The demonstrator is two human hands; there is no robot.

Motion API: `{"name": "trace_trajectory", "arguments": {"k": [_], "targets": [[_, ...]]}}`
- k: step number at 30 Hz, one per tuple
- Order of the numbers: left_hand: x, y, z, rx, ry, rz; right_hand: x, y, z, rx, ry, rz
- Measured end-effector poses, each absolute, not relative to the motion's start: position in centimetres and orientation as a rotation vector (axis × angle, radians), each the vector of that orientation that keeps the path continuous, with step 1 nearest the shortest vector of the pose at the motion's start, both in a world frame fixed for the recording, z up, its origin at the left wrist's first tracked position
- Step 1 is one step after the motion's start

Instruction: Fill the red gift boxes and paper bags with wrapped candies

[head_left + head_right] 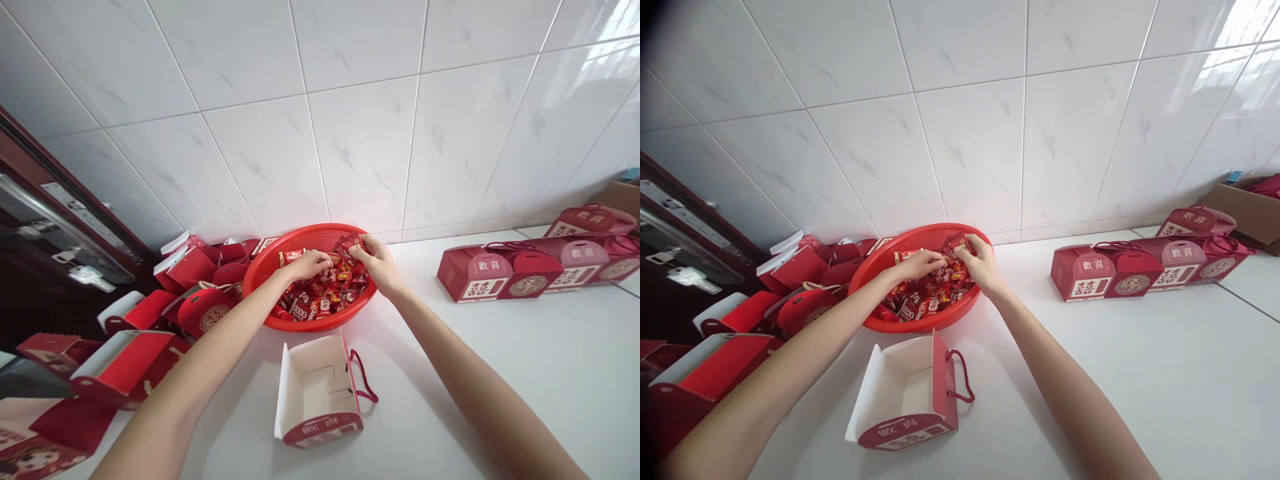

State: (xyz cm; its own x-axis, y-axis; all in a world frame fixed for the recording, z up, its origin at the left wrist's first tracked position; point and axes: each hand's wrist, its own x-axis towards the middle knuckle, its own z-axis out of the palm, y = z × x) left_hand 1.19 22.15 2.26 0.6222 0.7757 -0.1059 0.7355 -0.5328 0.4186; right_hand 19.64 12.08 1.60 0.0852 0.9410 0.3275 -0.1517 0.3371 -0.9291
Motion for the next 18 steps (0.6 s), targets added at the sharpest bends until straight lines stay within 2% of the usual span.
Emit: {"name": "trace_trajectory", "arguments": {"k": [6, 11, 18], "targets": [[1.03, 22.10, 2.09, 2.400, 1.214, 0.141, 19.69, 12.01, 1.59, -0.872, -1.157, 1.028], [1.14, 21.71, 2.26, 2.363, 1.188, -0.003, 19.70, 11.92, 1.62, -0.899, -1.155, 1.020], [0.91, 21.98, 2.08, 2.245, 1.251, 0.120, 19.70, 11.99, 1.81, -0.888, -1.145, 1.026]]}}
